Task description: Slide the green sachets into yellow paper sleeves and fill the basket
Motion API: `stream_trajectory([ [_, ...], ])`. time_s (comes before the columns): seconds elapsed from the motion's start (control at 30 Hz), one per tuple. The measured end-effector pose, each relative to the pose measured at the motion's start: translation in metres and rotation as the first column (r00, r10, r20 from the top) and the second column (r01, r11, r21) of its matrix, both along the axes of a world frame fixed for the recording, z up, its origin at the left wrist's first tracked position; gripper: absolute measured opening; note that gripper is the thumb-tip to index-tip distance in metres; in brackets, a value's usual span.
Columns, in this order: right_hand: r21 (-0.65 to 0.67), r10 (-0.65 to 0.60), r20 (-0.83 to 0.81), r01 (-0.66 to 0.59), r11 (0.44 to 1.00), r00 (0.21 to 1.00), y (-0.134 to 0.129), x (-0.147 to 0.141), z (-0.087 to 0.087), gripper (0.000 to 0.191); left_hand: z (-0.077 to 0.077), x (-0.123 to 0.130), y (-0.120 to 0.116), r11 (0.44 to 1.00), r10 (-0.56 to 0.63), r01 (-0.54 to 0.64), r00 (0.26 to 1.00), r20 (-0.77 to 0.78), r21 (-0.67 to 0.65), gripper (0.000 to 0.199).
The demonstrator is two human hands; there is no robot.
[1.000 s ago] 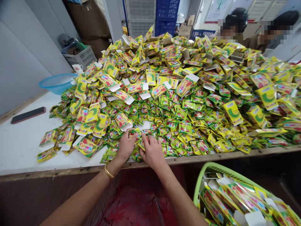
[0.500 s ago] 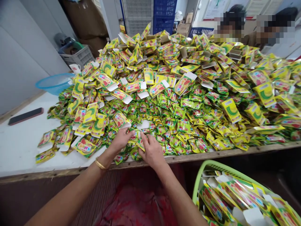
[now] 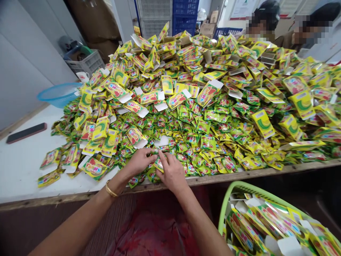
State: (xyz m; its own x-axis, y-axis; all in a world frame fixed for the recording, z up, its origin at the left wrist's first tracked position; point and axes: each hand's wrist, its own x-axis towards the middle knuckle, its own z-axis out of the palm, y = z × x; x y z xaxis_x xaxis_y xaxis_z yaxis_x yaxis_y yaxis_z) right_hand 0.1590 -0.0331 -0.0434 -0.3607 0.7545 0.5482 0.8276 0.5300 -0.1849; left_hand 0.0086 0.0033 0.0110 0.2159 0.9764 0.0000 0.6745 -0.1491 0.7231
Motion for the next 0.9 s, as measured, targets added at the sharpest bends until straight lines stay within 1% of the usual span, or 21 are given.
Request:
stream_trajectory([
  [0.1, 0.032, 0.017, 0.028, -0.018, 0.999, 0.999, 0.000, 0.001, 0.001, 0.054, 0.014, -0.005, 0.006, 0.994, -0.105, 0.101, 0.989, -0.101, -0.039, 0.018],
  [0.13, 0.043, 0.013, 0.027, -0.015, 0.999, 1.000, 0.000, 0.001, 0.001, 0.054, 0.018, -0.006, 0.008, 0.989, -0.146, 0.142, 0.984, -0.102, -0.048, 0.016],
  [0.2, 0.059, 0.001, 0.003, -0.001, 0.998, 1.000, 0.001, 0.002, 0.001, 0.056, 0.024, -0.009, 0.010, 0.975, -0.215, 0.213, 0.976, -0.031, -0.056, 0.016],
  [0.23, 0.064, -0.003, -0.012, 0.003, 0.998, 1.000, 0.001, 0.002, 0.001, 0.058, 0.026, -0.011, 0.010, 0.974, -0.219, 0.220, 0.976, 0.023, -0.049, 0.016],
  [0.27, 0.066, -0.003, -0.024, 0.004, 0.998, 1.000, 0.001, 0.003, 0.001, 0.059, 0.026, -0.012, 0.010, 0.979, -0.198, 0.200, 0.978, 0.065, -0.038, 0.015],
  [0.33, 0.065, 0.010, -0.024, -0.009, 0.998, 1.000, 0.001, 0.002, 0.002, 0.062, 0.024, -0.013, 0.008, 0.993, -0.114, 0.116, 0.990, 0.079, -0.010, 0.015],
  [0.4, 0.062, 0.037, 0.003, -0.037, 0.997, 0.999, 0.001, 0.002, 0.002, 0.066, 0.018, -0.009, 0.004, 0.997, -0.066, 0.067, 0.998, -0.012, 0.049, 0.017],
  [0.47, 0.071, 0.054, 0.017, -0.055, 0.996, 0.998, 0.001, 0.002, 0.001, 0.068, 0.013, -0.002, 0.000, 0.990, -0.077, 0.089, 0.990, -0.115, 0.109, 0.019],
  [0.53, 0.082, 0.041, 0.006, -0.042, 0.996, 0.999, 0.002, 0.002, 0.000, 0.069, 0.012, 0.004, -0.001, 0.984, -0.122, 0.138, 0.982, -0.142, 0.112, 0.023],
  [0.6, 0.070, 0.017, -0.016, -0.016, 0.997, 1.000, 0.001, 0.003, 0.001, 0.069, 0.014, 0.004, -0.002, 0.984, -0.168, 0.171, 0.984, -0.052, 0.043, 0.025],
  [0.63, 0.052, 0.012, -0.019, -0.011, 0.999, 1.000, 0.000, 0.003, 0.001, 0.070, 0.016, 0.002, -0.003, 0.986, -0.168, 0.168, 0.986, 0.013, 0.008, 0.024],
  [0.67, 0.029, 0.015, -0.016, -0.015, 0.999, 1.000, -0.001, 0.002, 0.002, 0.071, 0.017, 0.000, -0.004, 0.988, -0.149, 0.151, 0.986, 0.077, -0.021, 0.024],
  [0.7, 0.004, 0.024, -0.008, -0.024, 1.000, 1.000, -0.001, 0.002, 0.003, 0.071, 0.018, -0.003, -0.006, 0.995, -0.097, 0.100, 0.989, 0.114, -0.023, 0.024],
  [0.77, -0.040, 0.044, 0.017, -0.043, 0.998, 0.999, -0.001, 0.001, 0.003, 0.071, 0.017, -0.007, -0.008, 0.998, -0.031, 0.035, 0.995, 0.090, -0.043, 0.026],
  [0.8, -0.053, 0.047, 0.030, -0.045, 0.998, 0.998, 0.000, 0.000, 0.003, 0.070, 0.014, -0.006, -0.009, 0.994, -0.020, 0.028, 0.997, 0.076, -0.106, 0.029],
  [0.83, -0.061, 0.043, 0.042, -0.040, 0.997, 0.998, 0.001, 0.000, 0.003, 0.069, 0.012, -0.005, -0.011, 0.979, -0.021, 0.035, 0.997, 0.073, -0.203, 0.034],
  [0.9, -0.073, 0.025, 0.059, -0.020, 0.997, 0.998, 0.004, 0.001, 0.003, 0.068, 0.008, 0.002, -0.016, 0.926, -0.018, 0.051, 0.996, 0.092, -0.373, 0.043],
])
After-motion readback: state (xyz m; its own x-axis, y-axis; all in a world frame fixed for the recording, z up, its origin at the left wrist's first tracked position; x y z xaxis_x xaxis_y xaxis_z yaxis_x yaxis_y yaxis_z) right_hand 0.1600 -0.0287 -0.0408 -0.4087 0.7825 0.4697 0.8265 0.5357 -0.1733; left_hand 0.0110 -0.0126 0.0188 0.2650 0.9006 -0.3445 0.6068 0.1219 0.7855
